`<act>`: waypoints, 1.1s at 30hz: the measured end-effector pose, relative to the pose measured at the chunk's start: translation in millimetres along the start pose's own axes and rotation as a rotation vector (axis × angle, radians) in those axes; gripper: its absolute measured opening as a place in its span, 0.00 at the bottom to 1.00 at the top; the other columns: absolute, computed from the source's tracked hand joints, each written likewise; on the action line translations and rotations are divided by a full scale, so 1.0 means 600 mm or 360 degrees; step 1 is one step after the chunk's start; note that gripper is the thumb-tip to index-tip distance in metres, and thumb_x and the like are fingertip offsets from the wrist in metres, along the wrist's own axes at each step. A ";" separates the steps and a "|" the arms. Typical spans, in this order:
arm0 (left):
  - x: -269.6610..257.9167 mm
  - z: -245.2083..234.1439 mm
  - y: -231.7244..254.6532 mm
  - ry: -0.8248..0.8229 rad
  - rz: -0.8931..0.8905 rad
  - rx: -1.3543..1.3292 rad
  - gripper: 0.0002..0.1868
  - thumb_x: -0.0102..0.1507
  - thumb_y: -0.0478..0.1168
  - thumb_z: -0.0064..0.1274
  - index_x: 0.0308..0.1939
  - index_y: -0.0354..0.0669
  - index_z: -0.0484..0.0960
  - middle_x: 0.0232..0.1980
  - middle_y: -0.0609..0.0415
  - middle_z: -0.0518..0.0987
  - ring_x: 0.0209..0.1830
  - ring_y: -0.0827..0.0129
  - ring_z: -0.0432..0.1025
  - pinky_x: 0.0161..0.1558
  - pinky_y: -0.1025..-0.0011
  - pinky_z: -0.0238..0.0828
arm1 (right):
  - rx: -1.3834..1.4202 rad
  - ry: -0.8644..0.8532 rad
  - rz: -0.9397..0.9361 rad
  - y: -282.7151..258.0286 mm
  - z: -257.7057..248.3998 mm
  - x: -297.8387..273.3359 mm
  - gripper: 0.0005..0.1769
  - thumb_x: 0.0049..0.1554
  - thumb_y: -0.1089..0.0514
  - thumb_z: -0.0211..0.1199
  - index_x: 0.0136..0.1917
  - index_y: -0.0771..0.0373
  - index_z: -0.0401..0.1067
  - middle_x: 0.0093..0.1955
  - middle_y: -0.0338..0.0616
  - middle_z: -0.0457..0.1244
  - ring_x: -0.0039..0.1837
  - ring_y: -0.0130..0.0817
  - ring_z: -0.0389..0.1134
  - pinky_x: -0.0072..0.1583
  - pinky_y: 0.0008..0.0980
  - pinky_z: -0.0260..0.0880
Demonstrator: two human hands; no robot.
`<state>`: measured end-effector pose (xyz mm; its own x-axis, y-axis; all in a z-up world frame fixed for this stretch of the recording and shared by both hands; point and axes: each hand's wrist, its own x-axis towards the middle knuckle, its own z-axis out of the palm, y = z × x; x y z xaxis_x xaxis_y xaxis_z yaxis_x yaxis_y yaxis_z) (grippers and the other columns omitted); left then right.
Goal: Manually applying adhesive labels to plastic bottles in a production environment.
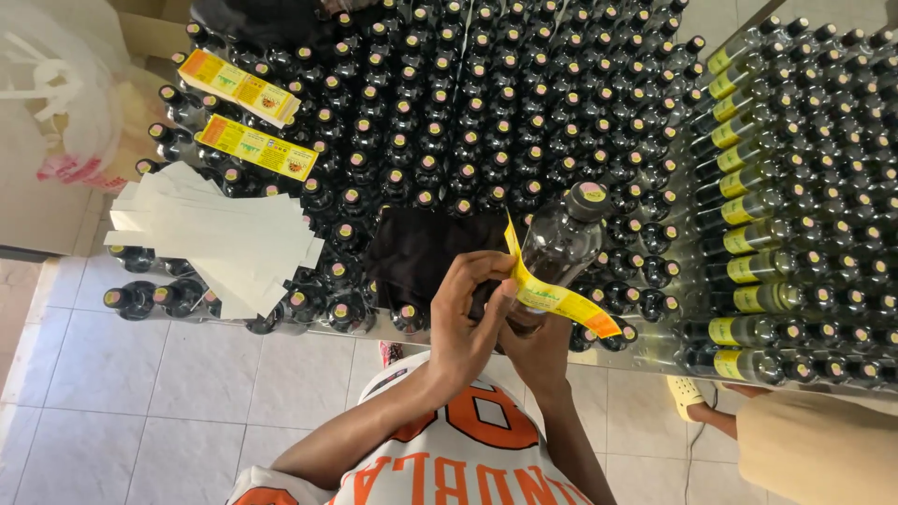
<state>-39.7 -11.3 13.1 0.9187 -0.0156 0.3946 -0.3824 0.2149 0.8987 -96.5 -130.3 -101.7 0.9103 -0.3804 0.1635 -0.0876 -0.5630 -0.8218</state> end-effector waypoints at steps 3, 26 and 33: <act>-0.002 -0.002 -0.007 0.0036 -0.0064 -0.0072 0.13 0.73 0.34 0.55 0.57 0.25 0.82 0.52 0.38 0.81 0.50 0.51 0.83 0.54 0.58 0.82 | -0.0073 -0.0023 0.0071 -0.030 -0.016 0.015 0.31 0.52 0.50 0.82 0.62 0.65 0.73 0.50 0.55 0.72 0.51 0.48 0.79 0.57 0.47 0.77; 0.003 -0.001 -0.014 -0.0429 -0.0372 -0.0315 0.56 0.71 0.80 0.22 0.81 0.32 0.60 0.71 0.34 0.68 0.78 0.50 0.61 0.80 0.44 0.52 | -0.0361 0.0122 0.0034 -0.074 -0.007 0.026 0.56 0.39 0.47 0.90 0.71 0.63 0.60 0.57 0.56 0.70 0.57 0.60 0.77 0.60 0.51 0.79; 0.001 -0.019 -0.040 -0.0512 -0.0307 -0.0407 0.53 0.70 0.80 0.26 0.77 0.37 0.69 0.62 0.42 0.75 0.68 0.65 0.65 0.70 0.50 0.67 | -0.0371 0.0198 -0.0080 -0.032 0.014 0.014 0.51 0.43 0.49 0.85 0.71 0.63 0.61 0.55 0.53 0.70 0.56 0.60 0.77 0.58 0.51 0.80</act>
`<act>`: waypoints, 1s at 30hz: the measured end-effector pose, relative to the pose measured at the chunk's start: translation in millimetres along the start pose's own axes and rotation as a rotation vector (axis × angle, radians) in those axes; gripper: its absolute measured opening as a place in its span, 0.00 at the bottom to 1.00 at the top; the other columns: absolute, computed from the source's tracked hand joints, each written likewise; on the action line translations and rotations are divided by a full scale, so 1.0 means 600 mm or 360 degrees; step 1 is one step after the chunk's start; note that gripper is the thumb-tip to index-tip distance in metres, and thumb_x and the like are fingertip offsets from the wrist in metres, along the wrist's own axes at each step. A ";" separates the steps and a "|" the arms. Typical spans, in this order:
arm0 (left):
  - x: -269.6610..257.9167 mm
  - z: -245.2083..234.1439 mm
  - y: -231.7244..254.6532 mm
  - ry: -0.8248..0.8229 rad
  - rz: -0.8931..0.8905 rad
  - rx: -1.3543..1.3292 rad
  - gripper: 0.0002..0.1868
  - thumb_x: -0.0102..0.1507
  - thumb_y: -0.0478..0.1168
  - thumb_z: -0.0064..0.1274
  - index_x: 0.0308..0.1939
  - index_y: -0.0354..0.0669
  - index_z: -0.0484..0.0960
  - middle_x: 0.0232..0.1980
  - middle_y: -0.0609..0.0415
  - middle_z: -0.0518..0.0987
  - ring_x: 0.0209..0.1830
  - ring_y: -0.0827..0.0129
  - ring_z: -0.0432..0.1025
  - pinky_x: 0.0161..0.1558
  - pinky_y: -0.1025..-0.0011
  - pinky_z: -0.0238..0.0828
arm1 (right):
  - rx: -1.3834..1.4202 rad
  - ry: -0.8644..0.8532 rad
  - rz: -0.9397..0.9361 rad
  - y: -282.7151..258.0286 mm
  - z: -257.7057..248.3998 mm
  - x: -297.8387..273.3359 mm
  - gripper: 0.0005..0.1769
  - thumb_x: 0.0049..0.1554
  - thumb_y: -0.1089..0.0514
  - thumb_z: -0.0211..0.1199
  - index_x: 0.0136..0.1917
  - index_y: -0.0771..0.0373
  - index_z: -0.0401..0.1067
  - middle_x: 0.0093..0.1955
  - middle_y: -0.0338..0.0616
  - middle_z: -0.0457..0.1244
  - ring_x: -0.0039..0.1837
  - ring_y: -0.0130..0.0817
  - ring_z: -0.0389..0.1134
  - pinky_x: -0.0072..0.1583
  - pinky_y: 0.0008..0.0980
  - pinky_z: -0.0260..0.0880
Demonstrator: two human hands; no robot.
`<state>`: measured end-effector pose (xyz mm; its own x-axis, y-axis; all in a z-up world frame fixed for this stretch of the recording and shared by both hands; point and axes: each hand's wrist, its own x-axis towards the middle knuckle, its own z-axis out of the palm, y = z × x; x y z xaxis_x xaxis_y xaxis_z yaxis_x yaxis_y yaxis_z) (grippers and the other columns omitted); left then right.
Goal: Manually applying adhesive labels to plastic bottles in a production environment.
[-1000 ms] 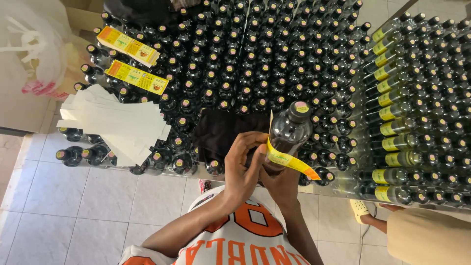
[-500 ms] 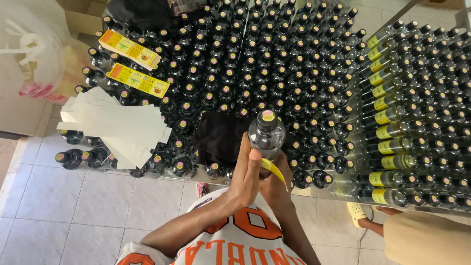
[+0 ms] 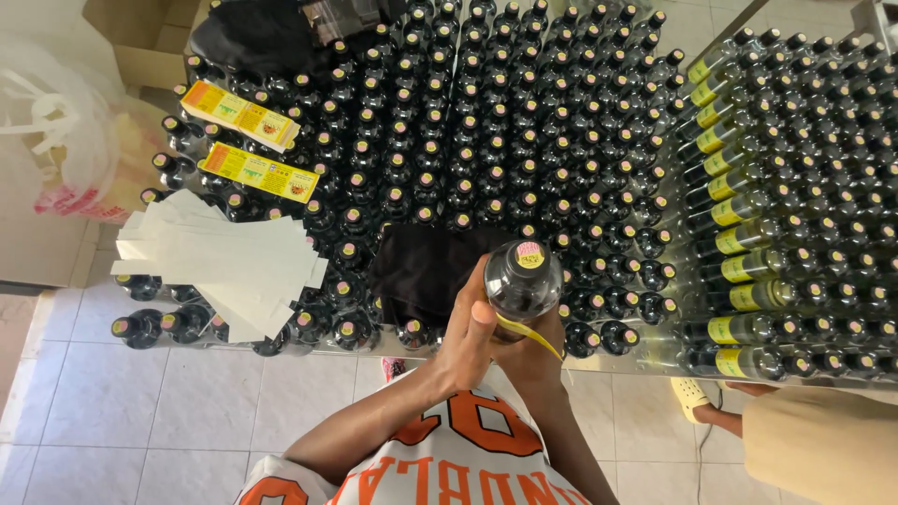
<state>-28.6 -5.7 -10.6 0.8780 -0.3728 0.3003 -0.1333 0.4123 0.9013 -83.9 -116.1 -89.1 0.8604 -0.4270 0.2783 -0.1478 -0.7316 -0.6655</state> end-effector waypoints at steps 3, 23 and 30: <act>0.010 0.007 0.012 -0.0033 0.0018 -0.0047 0.53 0.70 0.80 0.28 0.76 0.37 0.70 0.61 0.42 0.76 0.66 0.61 0.69 0.67 0.51 0.70 | -0.0056 0.0076 0.0016 0.003 0.007 0.005 0.54 0.41 0.43 0.87 0.72 0.59 0.62 0.55 0.47 0.70 0.55 0.52 0.78 0.57 0.44 0.80; 0.072 0.037 0.018 -0.0349 -0.0381 0.0055 0.51 0.75 0.68 0.35 0.86 0.29 0.49 0.85 0.26 0.56 0.86 0.39 0.50 0.82 0.45 0.49 | -0.0044 -0.0229 0.0703 -0.021 -0.054 0.002 0.58 0.46 0.39 0.84 0.78 0.65 0.58 0.67 0.58 0.70 0.71 0.52 0.73 0.71 0.44 0.72; 0.045 -0.018 -0.054 -0.0267 -0.0405 -0.0326 0.44 0.73 0.57 0.50 0.87 0.39 0.55 0.78 0.35 0.65 0.82 0.52 0.58 0.79 0.50 0.56 | 0.0867 -0.0625 0.0494 0.003 -0.084 0.016 0.40 0.51 0.51 0.82 0.71 0.63 0.68 0.57 0.55 0.73 0.62 0.49 0.77 0.61 0.52 0.79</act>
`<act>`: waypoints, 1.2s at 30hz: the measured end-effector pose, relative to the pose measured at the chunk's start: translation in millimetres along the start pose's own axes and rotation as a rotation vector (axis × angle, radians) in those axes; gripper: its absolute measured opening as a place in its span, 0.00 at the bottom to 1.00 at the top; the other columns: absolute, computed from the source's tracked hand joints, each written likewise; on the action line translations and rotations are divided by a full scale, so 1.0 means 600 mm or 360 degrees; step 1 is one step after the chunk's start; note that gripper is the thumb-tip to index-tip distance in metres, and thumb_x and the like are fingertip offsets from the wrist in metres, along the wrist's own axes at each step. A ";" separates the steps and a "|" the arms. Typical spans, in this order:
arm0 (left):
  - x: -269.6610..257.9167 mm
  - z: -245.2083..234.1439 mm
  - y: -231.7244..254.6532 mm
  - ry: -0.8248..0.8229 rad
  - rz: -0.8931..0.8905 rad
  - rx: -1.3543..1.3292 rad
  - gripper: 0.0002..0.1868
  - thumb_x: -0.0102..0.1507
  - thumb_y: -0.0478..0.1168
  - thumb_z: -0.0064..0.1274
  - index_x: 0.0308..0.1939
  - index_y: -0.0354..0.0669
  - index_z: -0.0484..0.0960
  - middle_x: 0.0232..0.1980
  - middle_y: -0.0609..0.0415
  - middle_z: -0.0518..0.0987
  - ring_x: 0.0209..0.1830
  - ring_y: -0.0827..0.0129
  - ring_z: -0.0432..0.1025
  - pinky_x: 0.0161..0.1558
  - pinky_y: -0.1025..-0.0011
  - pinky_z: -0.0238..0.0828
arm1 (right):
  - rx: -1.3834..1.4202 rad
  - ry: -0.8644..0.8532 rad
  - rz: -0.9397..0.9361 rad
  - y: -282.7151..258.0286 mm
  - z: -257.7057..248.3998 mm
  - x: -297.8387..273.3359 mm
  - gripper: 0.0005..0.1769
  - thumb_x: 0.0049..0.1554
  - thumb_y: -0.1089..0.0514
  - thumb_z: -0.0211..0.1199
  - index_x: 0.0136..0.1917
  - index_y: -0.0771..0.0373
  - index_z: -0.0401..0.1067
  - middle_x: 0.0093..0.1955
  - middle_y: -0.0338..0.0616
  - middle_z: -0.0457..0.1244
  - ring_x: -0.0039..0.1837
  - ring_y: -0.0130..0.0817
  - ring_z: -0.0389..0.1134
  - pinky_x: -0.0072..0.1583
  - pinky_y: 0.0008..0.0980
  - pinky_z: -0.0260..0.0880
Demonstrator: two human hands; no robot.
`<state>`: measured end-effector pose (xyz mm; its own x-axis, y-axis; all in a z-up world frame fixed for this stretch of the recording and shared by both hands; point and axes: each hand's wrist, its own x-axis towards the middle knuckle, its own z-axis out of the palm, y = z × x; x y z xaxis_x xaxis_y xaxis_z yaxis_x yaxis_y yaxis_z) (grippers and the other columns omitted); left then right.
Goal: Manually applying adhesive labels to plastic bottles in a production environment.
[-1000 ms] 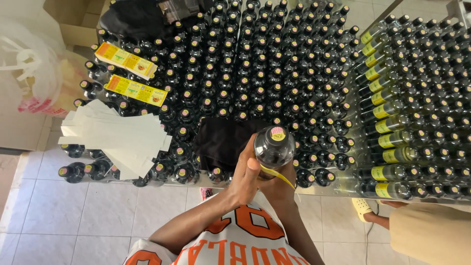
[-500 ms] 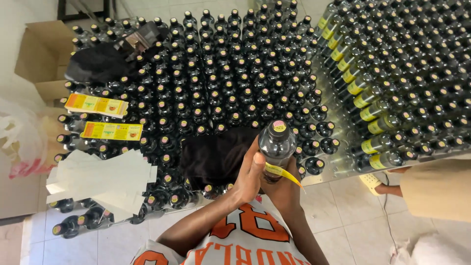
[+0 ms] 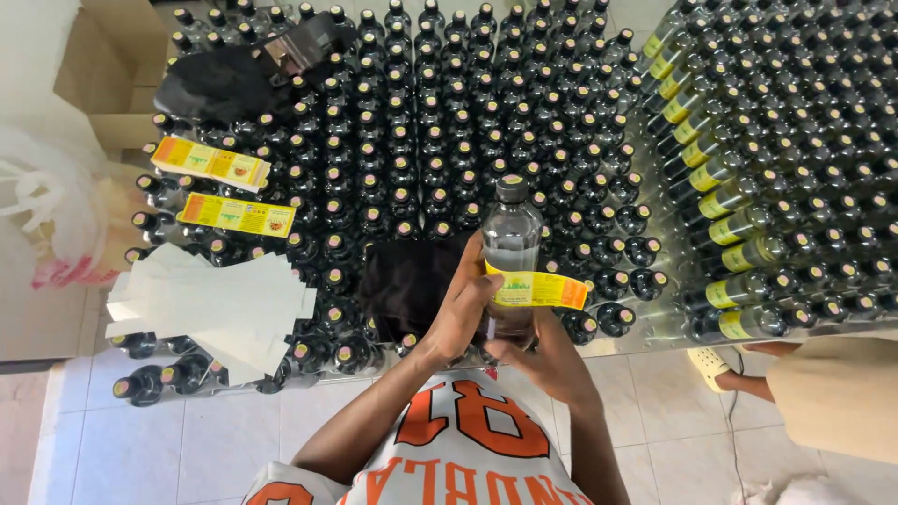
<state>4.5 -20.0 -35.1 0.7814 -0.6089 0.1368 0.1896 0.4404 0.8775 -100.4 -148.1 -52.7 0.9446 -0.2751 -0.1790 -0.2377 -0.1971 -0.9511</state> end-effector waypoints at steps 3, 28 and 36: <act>-0.007 -0.006 0.010 0.0037 0.0046 -0.0255 0.39 0.68 0.44 0.48 0.84 0.42 0.60 0.61 0.50 0.71 0.59 0.70 0.68 0.52 0.70 0.76 | 0.0191 -0.0388 -0.0215 0.029 -0.025 0.010 0.51 0.57 0.43 0.76 0.84 0.65 0.57 0.75 0.58 0.66 0.75 0.48 0.67 0.70 0.58 0.69; -0.091 0.013 0.013 0.0525 0.0000 0.0209 0.57 0.60 0.28 0.63 0.88 0.35 0.45 0.75 0.28 0.67 0.82 0.31 0.56 0.78 0.43 0.55 | -0.0586 0.0097 -0.0626 0.021 0.024 -0.027 0.45 0.52 0.46 0.79 0.75 0.61 0.65 0.58 0.54 0.69 0.58 0.51 0.75 0.64 0.54 0.76; -0.100 -0.003 0.001 0.0644 -0.0091 0.0122 0.49 0.69 0.45 0.59 0.88 0.41 0.48 0.71 0.30 0.70 0.71 0.42 0.71 0.52 0.55 0.86 | -0.0824 0.0277 -0.0774 0.014 0.065 -0.034 0.46 0.51 0.43 0.81 0.75 0.60 0.64 0.57 0.51 0.65 0.59 0.49 0.74 0.64 0.50 0.78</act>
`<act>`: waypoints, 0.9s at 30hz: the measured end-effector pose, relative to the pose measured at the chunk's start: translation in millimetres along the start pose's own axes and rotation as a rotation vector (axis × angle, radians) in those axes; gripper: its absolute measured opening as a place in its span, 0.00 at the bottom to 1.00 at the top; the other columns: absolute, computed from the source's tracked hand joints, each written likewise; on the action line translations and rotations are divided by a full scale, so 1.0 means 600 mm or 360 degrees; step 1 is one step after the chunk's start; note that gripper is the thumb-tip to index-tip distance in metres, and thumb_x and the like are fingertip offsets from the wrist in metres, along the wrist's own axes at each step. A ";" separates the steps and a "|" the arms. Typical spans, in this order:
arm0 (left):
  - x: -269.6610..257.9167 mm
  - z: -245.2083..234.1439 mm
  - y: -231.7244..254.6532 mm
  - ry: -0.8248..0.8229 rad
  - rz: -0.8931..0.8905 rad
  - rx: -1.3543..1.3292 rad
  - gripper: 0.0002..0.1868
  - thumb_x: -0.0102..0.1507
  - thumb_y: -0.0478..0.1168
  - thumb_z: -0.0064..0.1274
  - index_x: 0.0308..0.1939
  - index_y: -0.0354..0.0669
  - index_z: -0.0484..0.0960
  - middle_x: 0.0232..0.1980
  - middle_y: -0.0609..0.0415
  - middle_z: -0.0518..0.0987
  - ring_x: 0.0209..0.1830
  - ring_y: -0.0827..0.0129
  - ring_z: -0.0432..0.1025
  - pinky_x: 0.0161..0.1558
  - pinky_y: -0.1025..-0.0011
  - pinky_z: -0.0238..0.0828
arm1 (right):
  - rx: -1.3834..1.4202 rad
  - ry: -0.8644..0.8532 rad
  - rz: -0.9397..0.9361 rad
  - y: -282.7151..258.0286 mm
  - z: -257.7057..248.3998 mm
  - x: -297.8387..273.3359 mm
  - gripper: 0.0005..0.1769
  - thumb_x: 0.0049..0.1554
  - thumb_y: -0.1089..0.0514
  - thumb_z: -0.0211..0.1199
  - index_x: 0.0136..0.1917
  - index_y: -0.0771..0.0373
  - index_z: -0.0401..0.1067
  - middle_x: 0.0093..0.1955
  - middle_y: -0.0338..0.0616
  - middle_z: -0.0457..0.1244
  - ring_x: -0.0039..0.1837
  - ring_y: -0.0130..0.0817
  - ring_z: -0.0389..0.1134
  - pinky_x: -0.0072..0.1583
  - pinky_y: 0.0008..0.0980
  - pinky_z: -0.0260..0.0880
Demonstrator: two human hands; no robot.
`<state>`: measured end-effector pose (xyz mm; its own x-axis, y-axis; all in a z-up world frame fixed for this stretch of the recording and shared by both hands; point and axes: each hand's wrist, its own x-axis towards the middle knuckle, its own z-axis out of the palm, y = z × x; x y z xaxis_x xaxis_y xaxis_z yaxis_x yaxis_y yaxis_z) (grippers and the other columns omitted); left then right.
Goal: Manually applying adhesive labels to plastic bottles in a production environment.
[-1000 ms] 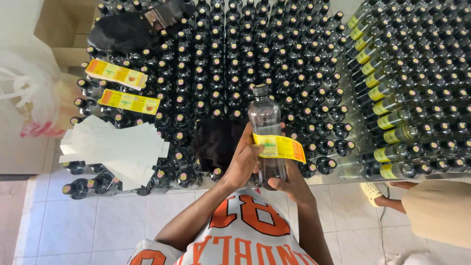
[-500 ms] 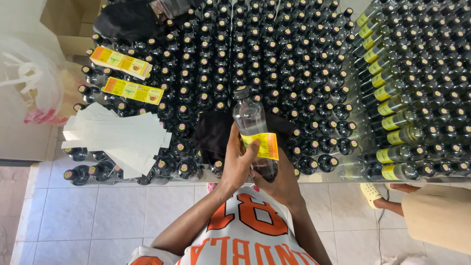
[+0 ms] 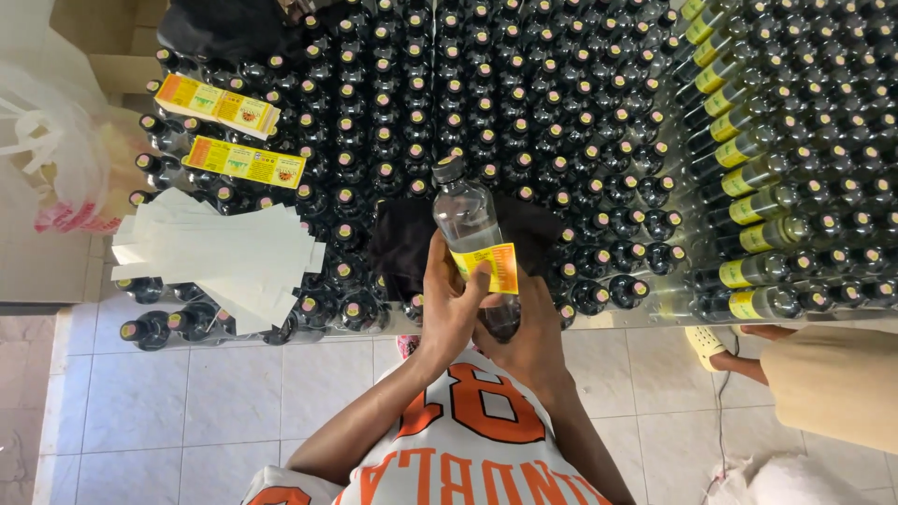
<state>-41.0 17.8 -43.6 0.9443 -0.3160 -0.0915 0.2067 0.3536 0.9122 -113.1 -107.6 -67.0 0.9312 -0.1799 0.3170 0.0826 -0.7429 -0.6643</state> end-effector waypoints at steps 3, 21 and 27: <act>-0.003 -0.004 -0.008 0.0029 0.0088 0.0132 0.52 0.68 0.41 0.63 0.88 0.35 0.47 0.73 0.28 0.69 0.77 0.38 0.65 0.69 0.46 0.71 | -0.0043 0.0099 -0.0040 0.006 0.010 -0.003 0.49 0.47 0.41 0.82 0.74 0.63 0.67 0.53 0.52 0.68 0.54 0.45 0.74 0.60 0.45 0.80; -0.018 -0.032 0.017 0.0209 0.0343 0.0260 0.54 0.64 0.35 0.65 0.89 0.41 0.49 0.76 0.33 0.70 0.79 0.37 0.65 0.74 0.42 0.64 | -0.0212 0.0242 -0.0116 -0.044 0.033 0.002 0.55 0.41 0.45 0.86 0.75 0.64 0.68 0.53 0.53 0.71 0.53 0.46 0.73 0.56 0.42 0.79; -0.010 -0.051 0.007 0.0207 0.0338 0.0147 0.56 0.61 0.32 0.65 0.88 0.40 0.50 0.72 0.37 0.72 0.74 0.46 0.70 0.75 0.44 0.65 | -0.0214 0.0235 -0.0131 -0.071 0.036 0.020 0.52 0.45 0.43 0.83 0.76 0.64 0.69 0.52 0.49 0.71 0.53 0.43 0.72 0.57 0.39 0.77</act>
<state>-37.9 47.9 -51.4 0.9902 -0.1255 0.0606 -0.0179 0.3164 0.9485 -98.1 -64.0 -49.3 0.8604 -0.2004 0.4686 0.0986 -0.8366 -0.5389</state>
